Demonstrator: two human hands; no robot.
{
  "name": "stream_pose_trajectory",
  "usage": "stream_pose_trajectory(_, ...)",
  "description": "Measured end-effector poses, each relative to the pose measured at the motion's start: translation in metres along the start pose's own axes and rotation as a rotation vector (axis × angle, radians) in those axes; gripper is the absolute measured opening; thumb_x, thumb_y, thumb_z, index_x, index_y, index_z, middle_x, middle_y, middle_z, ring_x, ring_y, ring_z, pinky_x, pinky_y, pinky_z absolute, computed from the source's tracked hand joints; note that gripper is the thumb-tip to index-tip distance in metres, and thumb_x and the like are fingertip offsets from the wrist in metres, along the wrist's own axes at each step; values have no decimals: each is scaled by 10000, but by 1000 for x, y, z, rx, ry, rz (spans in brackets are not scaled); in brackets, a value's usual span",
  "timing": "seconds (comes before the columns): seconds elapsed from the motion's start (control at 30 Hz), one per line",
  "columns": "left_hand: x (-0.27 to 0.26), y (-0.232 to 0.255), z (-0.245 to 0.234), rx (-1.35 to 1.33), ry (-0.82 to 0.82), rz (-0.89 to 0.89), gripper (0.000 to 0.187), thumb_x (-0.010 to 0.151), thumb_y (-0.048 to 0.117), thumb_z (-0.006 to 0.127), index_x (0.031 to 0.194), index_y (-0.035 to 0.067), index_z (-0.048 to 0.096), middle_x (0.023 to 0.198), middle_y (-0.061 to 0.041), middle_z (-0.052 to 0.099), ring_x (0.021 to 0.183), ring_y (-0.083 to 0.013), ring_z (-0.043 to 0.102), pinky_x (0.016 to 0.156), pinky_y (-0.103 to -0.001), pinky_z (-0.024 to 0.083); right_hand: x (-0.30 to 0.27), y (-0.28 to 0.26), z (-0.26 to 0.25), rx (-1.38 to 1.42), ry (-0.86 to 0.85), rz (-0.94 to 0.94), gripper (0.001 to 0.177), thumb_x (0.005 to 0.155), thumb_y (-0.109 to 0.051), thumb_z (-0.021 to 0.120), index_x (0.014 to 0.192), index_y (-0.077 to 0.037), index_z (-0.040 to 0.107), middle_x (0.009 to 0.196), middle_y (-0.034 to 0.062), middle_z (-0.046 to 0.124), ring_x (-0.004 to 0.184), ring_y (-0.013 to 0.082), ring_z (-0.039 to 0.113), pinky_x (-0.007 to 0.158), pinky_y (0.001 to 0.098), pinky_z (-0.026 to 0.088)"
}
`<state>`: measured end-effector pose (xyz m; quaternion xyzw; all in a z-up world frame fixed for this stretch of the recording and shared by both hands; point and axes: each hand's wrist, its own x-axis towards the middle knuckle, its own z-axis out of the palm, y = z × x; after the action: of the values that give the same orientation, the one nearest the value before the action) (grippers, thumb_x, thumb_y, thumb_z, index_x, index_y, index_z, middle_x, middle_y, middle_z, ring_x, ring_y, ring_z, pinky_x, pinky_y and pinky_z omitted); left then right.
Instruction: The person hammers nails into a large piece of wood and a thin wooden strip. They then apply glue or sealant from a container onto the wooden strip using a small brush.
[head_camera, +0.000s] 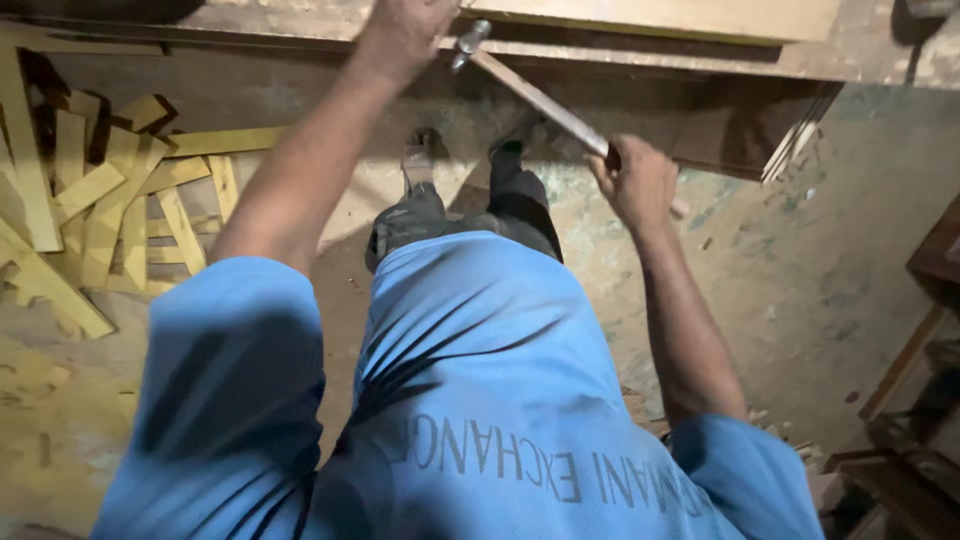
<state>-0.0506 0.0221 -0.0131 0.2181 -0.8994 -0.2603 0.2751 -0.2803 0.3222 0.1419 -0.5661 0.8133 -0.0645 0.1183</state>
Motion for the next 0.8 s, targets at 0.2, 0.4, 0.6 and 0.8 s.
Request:
stream_pose_trajectory(0.2, -6, 54, 47, -399, 570, -615, 298, 928, 68, 715, 1225, 68, 733, 1124, -121, 777, 1003, -236, 784, 859, -328, 643, -33, -25, 15, 218, 0, 160, 298, 924, -310, 809, 969, -29, 722, 729, 144, 644, 647, 293, 616, 587, 405, 485)
stream_pose_trajectory(0.4, -1, 72, 58, -550, 796, -757, 265, 924, 69, 749, 1188, 50, 739, 1070, -95, 810, 996, -177, 799, 875, -297, 618, -54, -48, 14, 657, -143, 411, 242, 1029, -244, 667, 939, -20, 660, 676, -22, 540, 597, 56, 470, 521, 255, 372)
stream_pose_trajectory(0.6, 0, 74, 54, -594, 909, -883, 226, 953, 74, 712, 1177, 59, 743, 1014, -66, 813, 917, -146, 792, 816, -279, 618, -47, -57, 6, 847, -123, 486, 215, 1064, -225, 587, 927, -62, 615, 685, -41, 540, 566, 33, 445, 496, 222, 332)
stream_pose_trajectory(0.8, 0, 78, 56, -626, 869, -847, 245, 965, 77, 701, 1208, 58, 716, 1052, -67, 809, 970, -165, 787, 848, -284, 617, -43, -60, 13, 920, -117, 543, 222, 1086, -246, 564, 969, -60, 588, 716, -38, 553, 558, 23, 439, 479, 221, 328)
